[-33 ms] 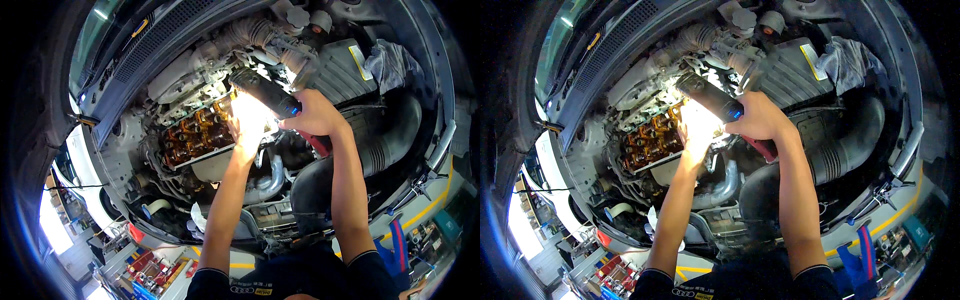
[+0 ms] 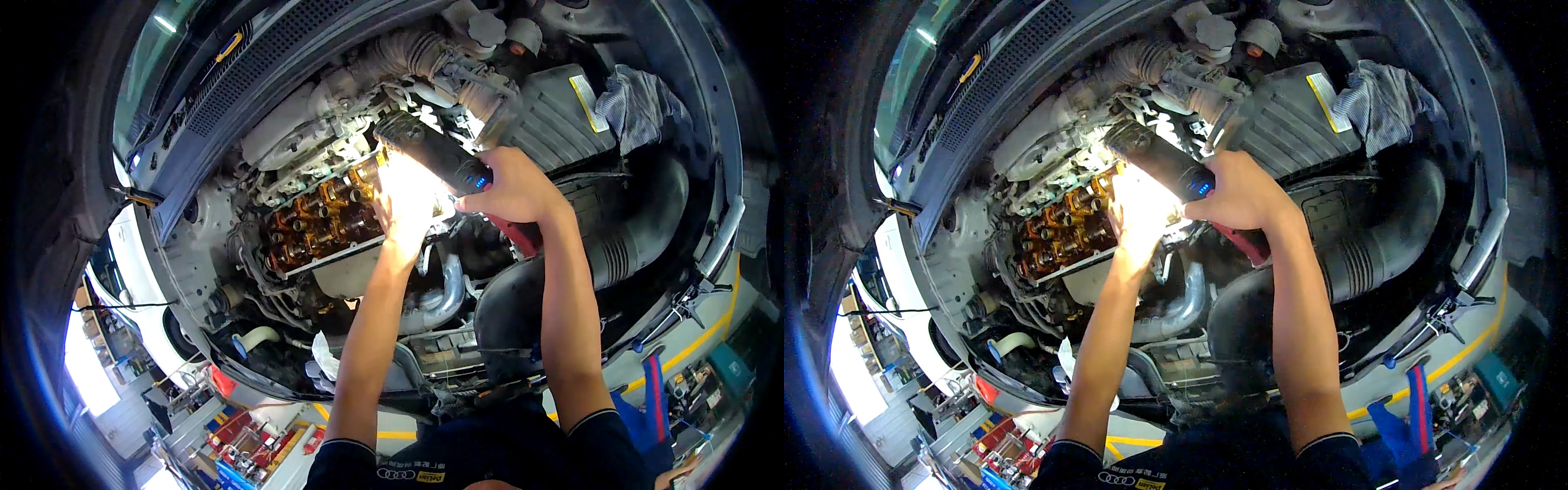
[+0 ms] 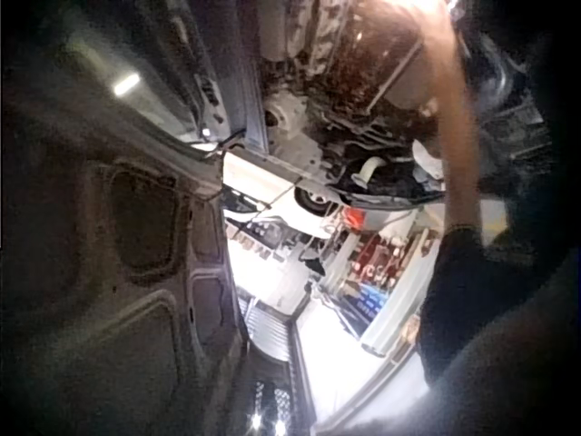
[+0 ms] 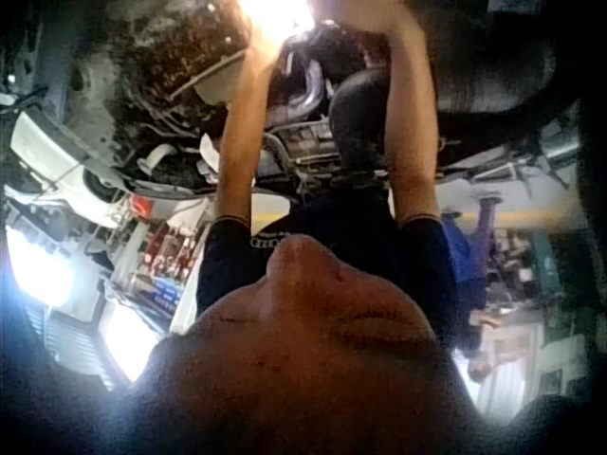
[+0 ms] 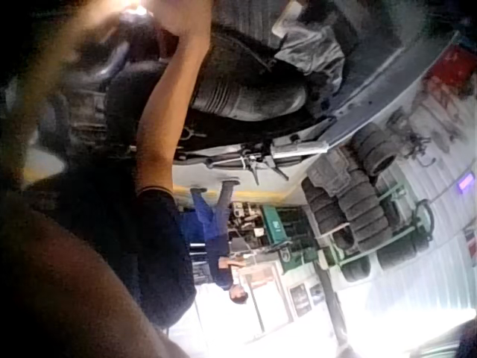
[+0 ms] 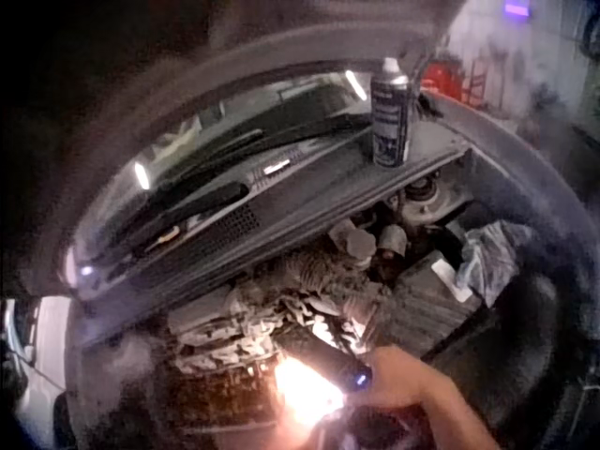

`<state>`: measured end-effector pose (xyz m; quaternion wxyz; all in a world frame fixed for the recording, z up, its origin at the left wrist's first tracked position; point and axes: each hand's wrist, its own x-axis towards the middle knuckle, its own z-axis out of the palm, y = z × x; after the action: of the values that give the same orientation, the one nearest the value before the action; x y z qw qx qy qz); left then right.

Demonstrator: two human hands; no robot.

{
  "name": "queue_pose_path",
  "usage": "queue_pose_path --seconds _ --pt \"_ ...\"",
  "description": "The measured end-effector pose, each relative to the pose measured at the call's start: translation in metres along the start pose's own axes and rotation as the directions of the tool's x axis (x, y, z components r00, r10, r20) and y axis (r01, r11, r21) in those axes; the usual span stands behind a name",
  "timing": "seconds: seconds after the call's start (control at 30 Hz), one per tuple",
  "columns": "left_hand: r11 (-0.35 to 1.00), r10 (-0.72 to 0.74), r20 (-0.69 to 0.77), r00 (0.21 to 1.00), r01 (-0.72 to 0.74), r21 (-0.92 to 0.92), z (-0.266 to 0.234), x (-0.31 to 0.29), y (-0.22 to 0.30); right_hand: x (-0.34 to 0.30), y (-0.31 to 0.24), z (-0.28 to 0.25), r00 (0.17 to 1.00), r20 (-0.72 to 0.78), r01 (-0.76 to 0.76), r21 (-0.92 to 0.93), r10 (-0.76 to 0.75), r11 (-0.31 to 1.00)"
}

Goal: The person uses a handheld electric tool to clean the exposed engine block of a car. They systematically move the tool across the metallic surfaces of the cylinder head while illuminating the area with a flashlight. The person then wipes the engine with a cloth and cleans their hands.

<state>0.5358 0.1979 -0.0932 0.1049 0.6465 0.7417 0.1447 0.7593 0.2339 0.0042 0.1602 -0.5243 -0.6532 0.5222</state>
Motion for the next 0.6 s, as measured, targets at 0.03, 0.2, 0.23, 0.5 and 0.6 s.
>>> queue_pose_path --seconds 0.03,0.2,0.23,0.5,0.6 --pt "0.999 0.005 -0.009 1.000 -0.005 0.035 0.002 -0.002 -0.004 0.001 -0.001 0.001 1.000 0.005 0.010 0.006 -0.010 1.000" --pt "0.973 0.108 0.081 0.991 -0.088 -0.211 -0.012 -0.016 0.005 0.001 0.005 0.001 1.000 0.018 0.004 0.011 -0.005 1.000" --pt "0.971 0.166 0.046 0.985 -0.155 -0.182 -0.012 -0.016 0.004 0.002 0.006 0.000 1.000 0.014 0.007 0.017 -0.007 1.000" --pt "0.840 0.265 0.107 0.958 -0.284 0.462 0.010 -0.016 -0.001 0.001 -0.002 -0.001 0.997 0.049 -0.064 0.048 0.061 0.997" --pt "0.891 -0.008 0.213 0.977 -0.089 0.445 0.012 -0.003 0.017 0.001 0.003 0.002 1.000 -0.007 -0.018 -0.022 0.018 1.000"
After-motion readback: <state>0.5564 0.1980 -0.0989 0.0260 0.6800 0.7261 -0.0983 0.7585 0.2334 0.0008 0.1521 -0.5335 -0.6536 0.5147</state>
